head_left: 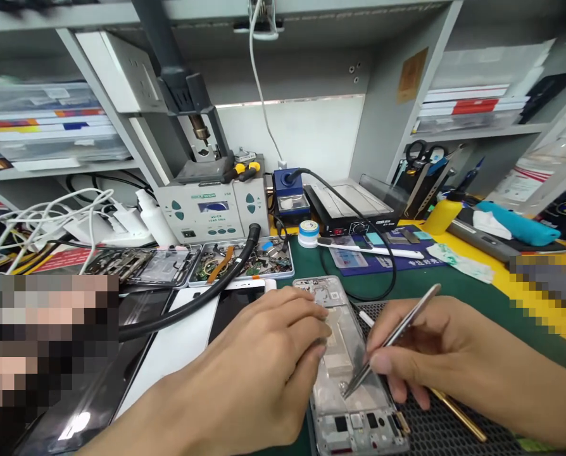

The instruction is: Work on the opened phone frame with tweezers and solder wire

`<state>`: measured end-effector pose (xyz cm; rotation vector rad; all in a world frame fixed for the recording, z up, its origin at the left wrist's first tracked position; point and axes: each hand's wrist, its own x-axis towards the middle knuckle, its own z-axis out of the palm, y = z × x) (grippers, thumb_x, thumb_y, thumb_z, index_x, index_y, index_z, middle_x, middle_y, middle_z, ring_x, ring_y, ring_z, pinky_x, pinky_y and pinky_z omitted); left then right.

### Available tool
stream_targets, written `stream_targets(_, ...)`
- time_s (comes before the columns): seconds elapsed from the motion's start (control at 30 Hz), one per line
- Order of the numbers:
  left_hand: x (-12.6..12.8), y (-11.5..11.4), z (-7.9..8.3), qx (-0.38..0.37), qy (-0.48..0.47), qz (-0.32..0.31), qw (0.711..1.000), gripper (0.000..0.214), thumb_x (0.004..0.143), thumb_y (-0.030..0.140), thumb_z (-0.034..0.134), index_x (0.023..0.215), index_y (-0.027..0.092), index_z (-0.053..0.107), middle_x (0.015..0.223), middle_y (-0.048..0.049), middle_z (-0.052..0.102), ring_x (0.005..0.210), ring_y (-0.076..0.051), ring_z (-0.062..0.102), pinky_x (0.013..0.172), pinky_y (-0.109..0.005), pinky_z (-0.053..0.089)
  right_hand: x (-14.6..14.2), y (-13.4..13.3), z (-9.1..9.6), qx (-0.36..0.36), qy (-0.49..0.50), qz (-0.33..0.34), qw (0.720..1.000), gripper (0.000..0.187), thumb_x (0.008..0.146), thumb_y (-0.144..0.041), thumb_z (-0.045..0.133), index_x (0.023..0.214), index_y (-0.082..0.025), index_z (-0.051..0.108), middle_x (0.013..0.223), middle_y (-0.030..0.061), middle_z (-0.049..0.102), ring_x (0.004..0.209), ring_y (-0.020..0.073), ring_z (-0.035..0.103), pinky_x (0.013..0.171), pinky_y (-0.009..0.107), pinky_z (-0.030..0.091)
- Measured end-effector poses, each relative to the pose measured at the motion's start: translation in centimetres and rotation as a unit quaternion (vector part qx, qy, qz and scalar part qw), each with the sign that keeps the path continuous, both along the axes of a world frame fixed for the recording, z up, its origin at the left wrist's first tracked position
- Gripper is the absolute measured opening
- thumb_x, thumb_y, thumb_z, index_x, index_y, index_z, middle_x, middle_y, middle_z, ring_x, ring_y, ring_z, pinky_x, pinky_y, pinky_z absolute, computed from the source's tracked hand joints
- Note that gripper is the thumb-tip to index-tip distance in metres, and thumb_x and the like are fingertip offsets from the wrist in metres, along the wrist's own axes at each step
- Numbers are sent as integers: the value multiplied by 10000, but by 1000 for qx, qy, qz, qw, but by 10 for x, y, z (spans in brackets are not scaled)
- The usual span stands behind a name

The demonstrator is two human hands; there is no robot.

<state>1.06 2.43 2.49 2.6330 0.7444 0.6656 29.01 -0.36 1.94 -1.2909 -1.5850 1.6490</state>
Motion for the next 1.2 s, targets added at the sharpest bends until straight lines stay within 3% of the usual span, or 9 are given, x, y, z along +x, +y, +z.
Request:
stream_targets(0.1,3,0,-4,-3,18,0,1000,277,1158,192,541,1055,179,798,1114,-68,825,1264,-288,755,1182,-444,601,1,-4,-5,-9,-24,-8,1000,340,933,-527,962,957,-219,819,701,-7,741,642,157,666,584,209,552)
stream_targets(0.33,0,1,-11,17,21,3,1000,268,1168,180,530,987,215,724,1050,-35,791,1231,-279,757,1170,-469,624,-8,-7,-3,-2,-61,10,998,267,946,-487,928,969,-253,802,702,-40,607,628,138,485,540,235,341)
stream_targets(0.5,-1,0,-13,40,20,-8,999,257,1166,175,540,991,201,726,1048,-44,793,1240,-299,758,1168,-493,632,-12,-2,1,-19,-49,-8,999,362,898,-554,956,919,-235,787,707,-2,743,653,177,658,610,251,509)
stream_targets(0.7,1,2,-13,67,12,-12,998,300,1130,127,561,902,194,744,949,-58,777,1239,-339,766,1096,-514,671,-9,-6,1,-10,-71,-2,997,354,900,-577,925,961,-256,786,706,-11,664,648,175,561,576,261,393)
stream_targets(0.8,2,3,-14,73,9,-17,997,251,1099,98,593,994,163,812,940,-65,781,1235,-348,772,1073,-505,685,-12,-6,3,-25,-87,1,996,363,867,-580,939,923,-247,804,703,-8,618,639,169,494,564,267,346)
stream_targets(0.93,1,2,-14,73,10,-11,997,273,1111,111,590,1209,118,845,998,-88,814,1219,-350,782,1070,-510,691,-17,-5,5,-27,-100,-10,995,460,836,-668,920,894,-235,776,655,-5,600,601,181,526,538,274,352)
stream_targets(1.2,0,1,-14,82,2,-11,997,271,1101,106,598,1203,110,849,1260,-111,860,1220,-371,794,1021,-535,711,-17,-7,1,6,-110,-8,994,344,868,-555,924,867,-250,765,722,7,641,635,183,531,556,278,398)
